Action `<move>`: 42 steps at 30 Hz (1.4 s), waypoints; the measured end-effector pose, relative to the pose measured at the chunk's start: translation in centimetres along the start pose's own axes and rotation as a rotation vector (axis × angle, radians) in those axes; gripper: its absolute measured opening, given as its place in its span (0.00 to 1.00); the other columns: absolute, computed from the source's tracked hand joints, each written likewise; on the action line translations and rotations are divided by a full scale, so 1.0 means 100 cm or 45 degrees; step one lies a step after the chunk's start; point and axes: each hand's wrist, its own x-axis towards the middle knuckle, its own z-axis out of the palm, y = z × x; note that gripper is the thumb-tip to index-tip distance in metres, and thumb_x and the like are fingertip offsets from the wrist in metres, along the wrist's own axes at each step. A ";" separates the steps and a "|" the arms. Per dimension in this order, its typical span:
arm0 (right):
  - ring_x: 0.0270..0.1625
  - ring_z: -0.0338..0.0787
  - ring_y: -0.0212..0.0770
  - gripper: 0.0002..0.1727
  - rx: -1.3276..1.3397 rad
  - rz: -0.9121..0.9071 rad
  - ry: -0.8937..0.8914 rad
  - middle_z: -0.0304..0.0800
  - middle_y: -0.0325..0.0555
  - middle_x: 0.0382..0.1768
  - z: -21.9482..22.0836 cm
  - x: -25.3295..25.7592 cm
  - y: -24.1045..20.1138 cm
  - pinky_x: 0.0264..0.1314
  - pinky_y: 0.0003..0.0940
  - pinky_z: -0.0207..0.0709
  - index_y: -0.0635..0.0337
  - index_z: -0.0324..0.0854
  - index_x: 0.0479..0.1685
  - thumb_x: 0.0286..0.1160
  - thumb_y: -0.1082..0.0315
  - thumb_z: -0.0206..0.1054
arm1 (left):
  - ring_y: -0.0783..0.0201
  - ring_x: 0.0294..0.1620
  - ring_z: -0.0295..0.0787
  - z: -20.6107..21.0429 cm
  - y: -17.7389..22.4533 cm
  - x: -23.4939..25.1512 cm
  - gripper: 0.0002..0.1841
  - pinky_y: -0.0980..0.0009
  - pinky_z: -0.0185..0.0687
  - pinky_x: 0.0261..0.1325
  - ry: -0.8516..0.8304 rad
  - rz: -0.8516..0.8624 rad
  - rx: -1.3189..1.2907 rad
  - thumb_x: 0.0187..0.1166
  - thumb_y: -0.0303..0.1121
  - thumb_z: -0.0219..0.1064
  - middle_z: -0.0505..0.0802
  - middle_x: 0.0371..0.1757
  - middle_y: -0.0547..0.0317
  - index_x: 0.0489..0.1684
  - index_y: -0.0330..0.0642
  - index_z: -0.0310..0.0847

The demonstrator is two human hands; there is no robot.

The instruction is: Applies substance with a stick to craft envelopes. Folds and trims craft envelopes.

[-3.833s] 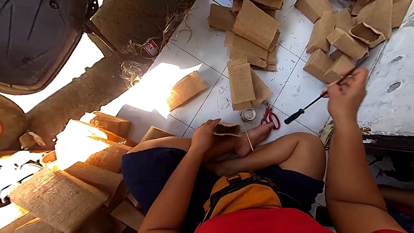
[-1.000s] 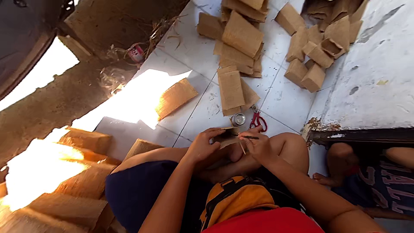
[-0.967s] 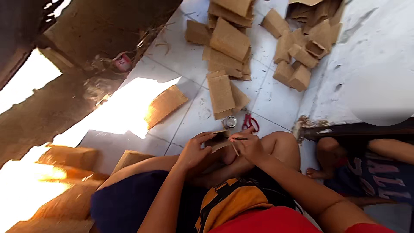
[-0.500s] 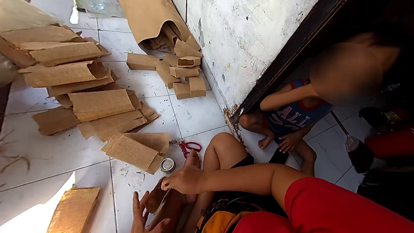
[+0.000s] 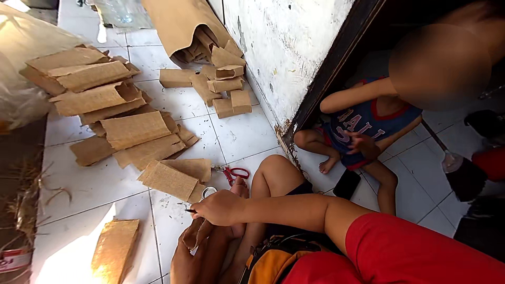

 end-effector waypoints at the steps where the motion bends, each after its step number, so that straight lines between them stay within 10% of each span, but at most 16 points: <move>1: 0.51 0.94 0.56 0.18 -0.046 -0.091 0.141 0.93 0.59 0.42 0.001 -0.005 -0.009 0.53 0.53 0.82 0.67 0.86 0.55 0.92 0.65 0.53 | 0.42 0.70 0.85 0.001 -0.002 0.000 0.33 0.43 0.78 0.71 0.004 0.024 0.011 0.74 0.34 0.72 0.86 0.69 0.35 0.79 0.32 0.70; 4: 0.45 0.96 0.51 0.12 -0.116 -0.241 0.396 0.95 0.54 0.38 0.005 -0.018 -0.027 0.49 0.47 0.87 0.67 0.90 0.48 0.85 0.69 0.61 | 0.39 0.70 0.84 0.000 -0.001 0.000 0.32 0.40 0.76 0.72 0.002 0.018 0.014 0.75 0.33 0.74 0.85 0.70 0.33 0.78 0.31 0.72; 10: 0.45 0.97 0.52 0.11 -0.150 -0.318 0.163 0.96 0.52 0.41 0.036 -0.022 0.027 0.49 0.55 0.89 0.59 0.91 0.50 0.84 0.70 0.62 | 0.46 0.74 0.82 -0.005 0.011 0.002 0.29 0.43 0.73 0.78 -0.101 -0.188 0.026 0.79 0.39 0.72 0.84 0.74 0.42 0.79 0.40 0.73; 14: 0.58 0.94 0.42 0.16 0.077 -0.435 0.292 0.95 0.49 0.54 -0.023 -0.040 0.010 0.64 0.43 0.87 0.65 0.90 0.46 0.88 0.68 0.55 | 0.49 0.74 0.82 -0.003 0.007 0.003 0.28 0.43 0.75 0.76 -0.050 -0.167 0.041 0.77 0.38 0.73 0.85 0.75 0.48 0.78 0.44 0.75; 19: 0.38 0.92 0.28 0.19 0.206 -0.373 0.707 0.91 0.44 0.45 -0.105 -0.040 0.023 0.46 0.30 0.90 0.66 0.76 0.48 0.96 0.61 0.44 | 0.46 0.75 0.82 -0.005 0.009 0.002 0.29 0.42 0.76 0.75 0.050 -0.098 0.044 0.72 0.26 0.73 0.82 0.77 0.46 0.77 0.42 0.76; 21: 0.34 0.88 0.36 0.23 0.002 -0.204 0.778 0.88 0.53 0.41 -0.110 -0.018 0.056 0.42 0.35 0.86 0.73 0.76 0.52 0.96 0.61 0.41 | 0.47 0.78 0.79 -0.001 0.013 -0.004 0.28 0.44 0.76 0.76 0.142 -0.028 0.109 0.71 0.24 0.74 0.81 0.79 0.48 0.75 0.43 0.79; 25: 0.57 0.87 0.75 0.23 -0.338 0.281 0.393 0.86 0.75 0.52 -0.080 0.034 0.113 0.56 0.73 0.77 0.74 0.77 0.63 0.96 0.63 0.43 | 0.47 0.79 0.80 -0.003 0.022 -0.017 0.20 0.47 0.83 0.70 0.502 0.300 0.262 0.77 0.28 0.70 0.83 0.78 0.47 0.69 0.45 0.85; 30: 0.68 0.83 0.72 0.21 -0.573 0.603 0.016 0.83 0.73 0.63 -0.026 0.051 0.172 0.62 0.69 0.77 0.63 0.79 0.69 0.94 0.58 0.50 | 0.45 0.72 0.85 -0.013 0.042 -0.036 0.20 0.53 0.90 0.56 0.840 0.532 0.442 0.76 0.31 0.69 0.88 0.71 0.45 0.68 0.49 0.84; 33: 0.78 0.72 0.73 0.24 -0.295 0.652 0.025 0.71 0.74 0.77 -0.034 0.055 0.154 0.75 0.68 0.69 0.63 0.77 0.78 0.85 0.65 0.63 | 0.49 0.71 0.86 -0.018 0.052 -0.046 0.18 0.60 0.88 0.58 0.942 0.616 0.548 0.79 0.34 0.66 0.89 0.68 0.45 0.67 0.51 0.83; 39: 0.78 0.79 0.41 0.29 1.101 -0.068 0.008 0.76 0.47 0.80 -0.027 0.034 0.043 0.78 0.44 0.75 0.58 0.72 0.81 0.87 0.52 0.56 | 0.52 0.74 0.83 -0.016 0.066 -0.049 0.16 0.65 0.81 0.69 1.008 0.785 0.699 0.87 0.32 0.59 0.88 0.70 0.48 0.70 0.53 0.79; 42: 0.59 0.91 0.36 0.18 1.220 -0.124 0.046 0.92 0.44 0.62 -0.023 0.026 0.020 0.63 0.35 0.85 0.59 0.87 0.65 0.77 0.66 0.71 | 0.49 0.76 0.80 -0.015 0.067 -0.050 0.17 0.59 0.74 0.78 1.019 0.838 0.707 0.88 0.31 0.58 0.85 0.72 0.47 0.72 0.55 0.76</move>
